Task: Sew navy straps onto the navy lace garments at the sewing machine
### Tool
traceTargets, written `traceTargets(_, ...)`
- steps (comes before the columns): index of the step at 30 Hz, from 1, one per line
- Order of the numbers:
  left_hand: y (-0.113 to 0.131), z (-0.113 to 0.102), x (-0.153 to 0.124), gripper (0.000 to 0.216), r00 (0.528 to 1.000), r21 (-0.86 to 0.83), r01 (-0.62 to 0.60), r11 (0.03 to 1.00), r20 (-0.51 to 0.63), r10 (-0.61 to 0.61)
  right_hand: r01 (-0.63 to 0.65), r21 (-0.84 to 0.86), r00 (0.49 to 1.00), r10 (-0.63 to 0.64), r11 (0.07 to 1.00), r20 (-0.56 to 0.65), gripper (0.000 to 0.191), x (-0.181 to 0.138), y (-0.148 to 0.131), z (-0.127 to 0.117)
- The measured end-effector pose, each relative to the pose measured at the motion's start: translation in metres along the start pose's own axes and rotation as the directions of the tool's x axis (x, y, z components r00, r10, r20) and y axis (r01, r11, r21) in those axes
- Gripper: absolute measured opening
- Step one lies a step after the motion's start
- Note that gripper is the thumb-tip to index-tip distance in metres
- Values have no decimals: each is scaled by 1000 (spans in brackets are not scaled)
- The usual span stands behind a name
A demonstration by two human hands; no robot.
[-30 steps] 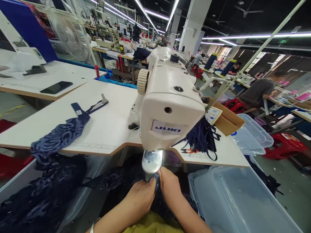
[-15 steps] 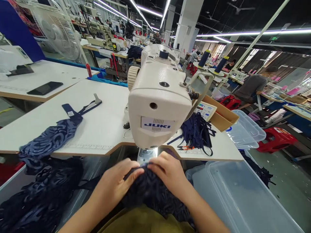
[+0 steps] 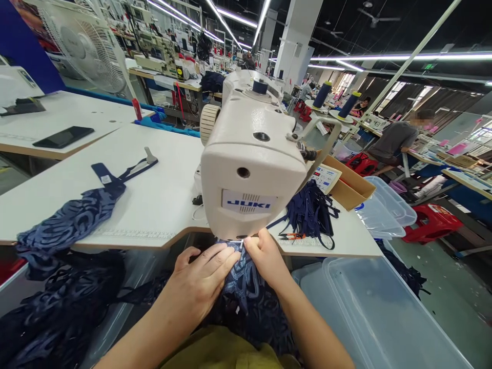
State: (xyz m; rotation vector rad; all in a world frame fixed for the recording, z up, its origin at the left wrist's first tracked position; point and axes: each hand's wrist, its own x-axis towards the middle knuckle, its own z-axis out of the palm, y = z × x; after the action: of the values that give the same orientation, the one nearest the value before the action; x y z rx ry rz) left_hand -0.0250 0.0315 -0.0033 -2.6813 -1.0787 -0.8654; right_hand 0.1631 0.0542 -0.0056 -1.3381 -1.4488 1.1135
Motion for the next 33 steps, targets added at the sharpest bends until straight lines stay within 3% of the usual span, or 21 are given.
traceTargets(3,6,-1,3,33,997,49,42,998,-63,-39,68,-117,997,-72,991,-24,9,4,-2,-2)
traceTargets(8,10,1,4,34,996,134,86,987,-28,-84,64,-388,990,-106,919,-88,6,9,-8,-3)
traceTargets(11,12,1,5,35,996,180,92,979,-23,-89,59,-465,989,-116,883,-96,11,12,-8,-3)
traceTargets(25,17,2,8,38,996,232,93,968,-34,-87,57,-442,991,-103,895,-81,18,17,-5,-3)
traceTargets(33,19,5,7,39,988,212,148,966,-78,-135,56,-452,994,-94,890,-63,9,16,-7,-2)
